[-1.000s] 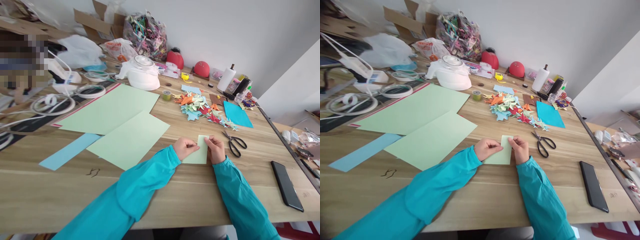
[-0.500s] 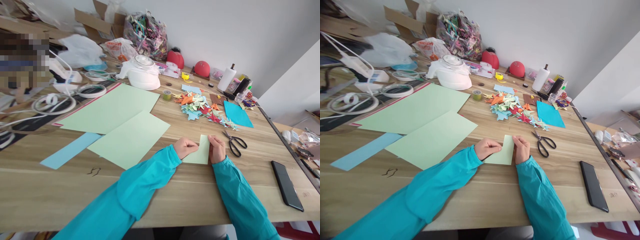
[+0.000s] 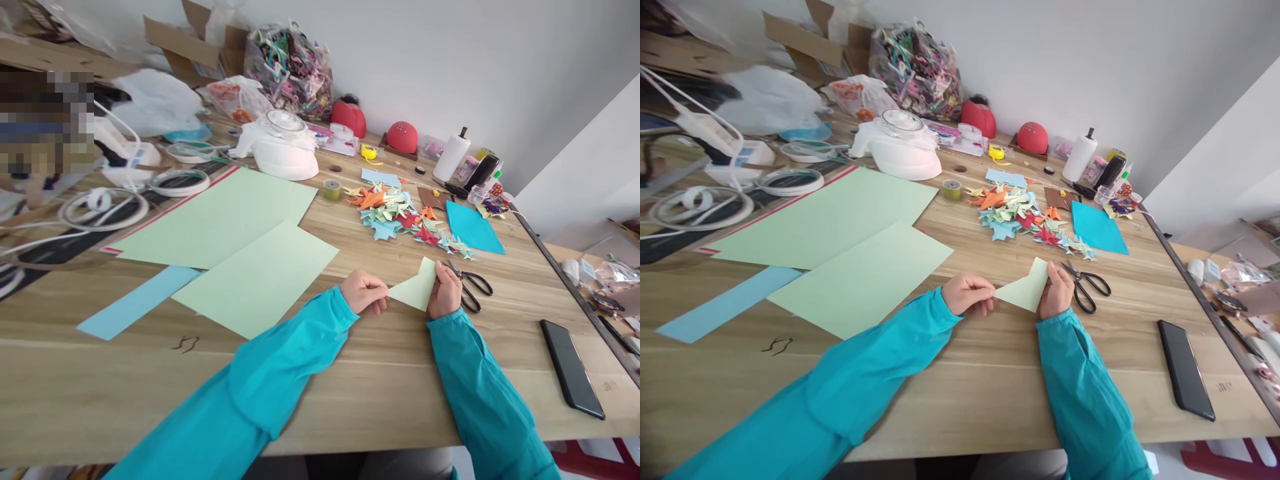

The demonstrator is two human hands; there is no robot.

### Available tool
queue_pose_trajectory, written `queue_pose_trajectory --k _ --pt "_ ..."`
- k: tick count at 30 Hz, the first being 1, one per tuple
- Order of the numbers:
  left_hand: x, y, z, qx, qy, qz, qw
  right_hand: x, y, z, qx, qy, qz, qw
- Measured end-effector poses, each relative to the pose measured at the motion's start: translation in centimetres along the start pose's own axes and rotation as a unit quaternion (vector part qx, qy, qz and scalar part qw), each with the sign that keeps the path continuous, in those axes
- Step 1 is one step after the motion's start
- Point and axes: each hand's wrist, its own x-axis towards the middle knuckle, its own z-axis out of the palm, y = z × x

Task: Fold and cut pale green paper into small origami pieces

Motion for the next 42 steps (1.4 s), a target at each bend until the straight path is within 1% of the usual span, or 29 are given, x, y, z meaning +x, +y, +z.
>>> queue_pose_trajectory --k 5,9,11,14,17,20,26,30,35,39,42 --pt "-0.4 0.5 -0.3 -0.009 0.032 0.021 0.999 0.3 0.3 -0.2 0.014 0.006 -0.007 1.0" --pt "-0.3 0.6 -0.8 -0.011 0.025 0.046 0.999 0.3 0.2 -0.3 0.02 0.004 -0.007 1.0" --pt "-0.3 0.6 -0.9 -0.012 0.029 0.058 0.998 0.0 0.1 -0.1 0.015 -0.007 0.011 1.0" --pt "-0.2 0.3 -0.4 -0.007 0.04 0.062 0.997 -1.0 0.2 0.5 -0.016 -0.051 0.049 0.997" --pt "-0.1 -0.3 0.4 0.065 0.033 0.074 0.995 -2.1 0.4 1.0 -0.037 -0.101 0.06 0.992" --pt "0.0 -0.8 1.1 0.123 0.035 0.101 0.987 -2.9 0.5 1.2 -0.053 -0.125 0.063 0.989" --pt "0.1 -0.8 1.2 0.142 0.065 0.143 0.977 -3.7 0.3 1.3 -0.107 -0.207 0.141 0.962" --pt "0.1 -0.9 1.2 0.148 0.07 0.163 0.973 -4.0 0.2 1.5 -0.1 -0.201 0.161 0.961" --pt "-0.1 -0.8 1.1 0.155 0.065 0.163 0.972 -3.8 0.1 1.5 -0.092 -0.182 0.188 0.961" --pt "-0.3 -0.5 1.1 0.161 0.062 0.155 0.973 -3.7 0.2 1.5 -0.079 -0.172 0.173 0.966" --pt "-0.3 -0.6 1.2 0.152 0.067 0.149 0.975 -3.6 0.2 1.3 -0.091 -0.188 0.171 0.963"
